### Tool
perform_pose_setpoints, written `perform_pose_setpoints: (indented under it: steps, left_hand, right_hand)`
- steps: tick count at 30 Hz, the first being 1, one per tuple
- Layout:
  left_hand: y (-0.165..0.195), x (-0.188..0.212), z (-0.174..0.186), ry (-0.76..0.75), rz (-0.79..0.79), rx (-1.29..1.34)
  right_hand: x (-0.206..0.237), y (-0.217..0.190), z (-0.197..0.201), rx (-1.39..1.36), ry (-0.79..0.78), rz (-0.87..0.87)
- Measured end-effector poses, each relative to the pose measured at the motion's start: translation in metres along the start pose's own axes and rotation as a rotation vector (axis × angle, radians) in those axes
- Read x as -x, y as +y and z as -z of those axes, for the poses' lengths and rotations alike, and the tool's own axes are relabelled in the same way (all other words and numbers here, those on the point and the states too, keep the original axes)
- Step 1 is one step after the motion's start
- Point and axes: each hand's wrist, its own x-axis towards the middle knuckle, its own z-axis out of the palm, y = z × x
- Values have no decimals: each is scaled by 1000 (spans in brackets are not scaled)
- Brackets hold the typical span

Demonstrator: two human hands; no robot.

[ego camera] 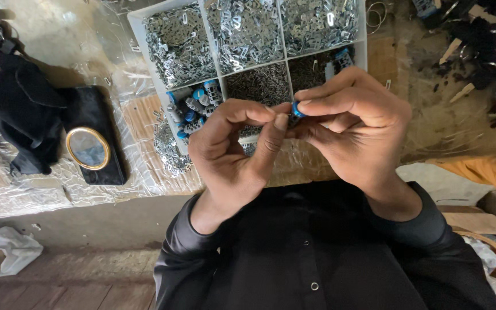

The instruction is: The person sits at a workbench assembling small lock cylinders. They pick tiny pins and springs from a compartment box, insert them into the cylinder body by hand, press the blue cap into place, and insert a key to test the mechanism, setting finished cylinders aside.

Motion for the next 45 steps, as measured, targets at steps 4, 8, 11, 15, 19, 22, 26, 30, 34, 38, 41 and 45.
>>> perform_pose_setpoints:
  steps: [4,8,11,15,19,22,26,30,34,38,41,45]
  left_hand:
    - [4,-3,4,-34,-95,-69]
    - [9,-6,5,-25,136,77]
    - [11,-10,3,15,154,39]
    - [17,-20,7,-127,0,-15]
    - [25,-30,13,-129,-217,-500]
    - [27,-34,11,-112,-448,-1019]
    - [24,-29,8,-100,-291,-753]
    - [10,-18,4,-53,-30,-76]
    - [-4,-8,-1,-25,26,46]
    - [-2,-7,2,-46,-83,-120]
    - [7,-15,10,-110,48,13]
    - [19,-29,15,-54,-291,-681]
  right_hand:
    - [-2,-3,-2,103,24,10]
    - [-3,-6,-3,58,26,-21]
    - [0,-5,-2,54,22,-32]
    - [-2,1,0,116,-22,84]
    - [-9,4,2,-31,-29,68]
    - [-11,-4,5,-54,-12,-37]
    - [-15,-8,6,-21,-43,-6]
    - [-15,-4,5,21,-39,24]
    - [-10,-1,5,20,5,-39]
    - [-10,-3,5,73,-7,41]
    - [-20,0,6,43,-82,185]
    - [-26,1,6,-240,21,-110]
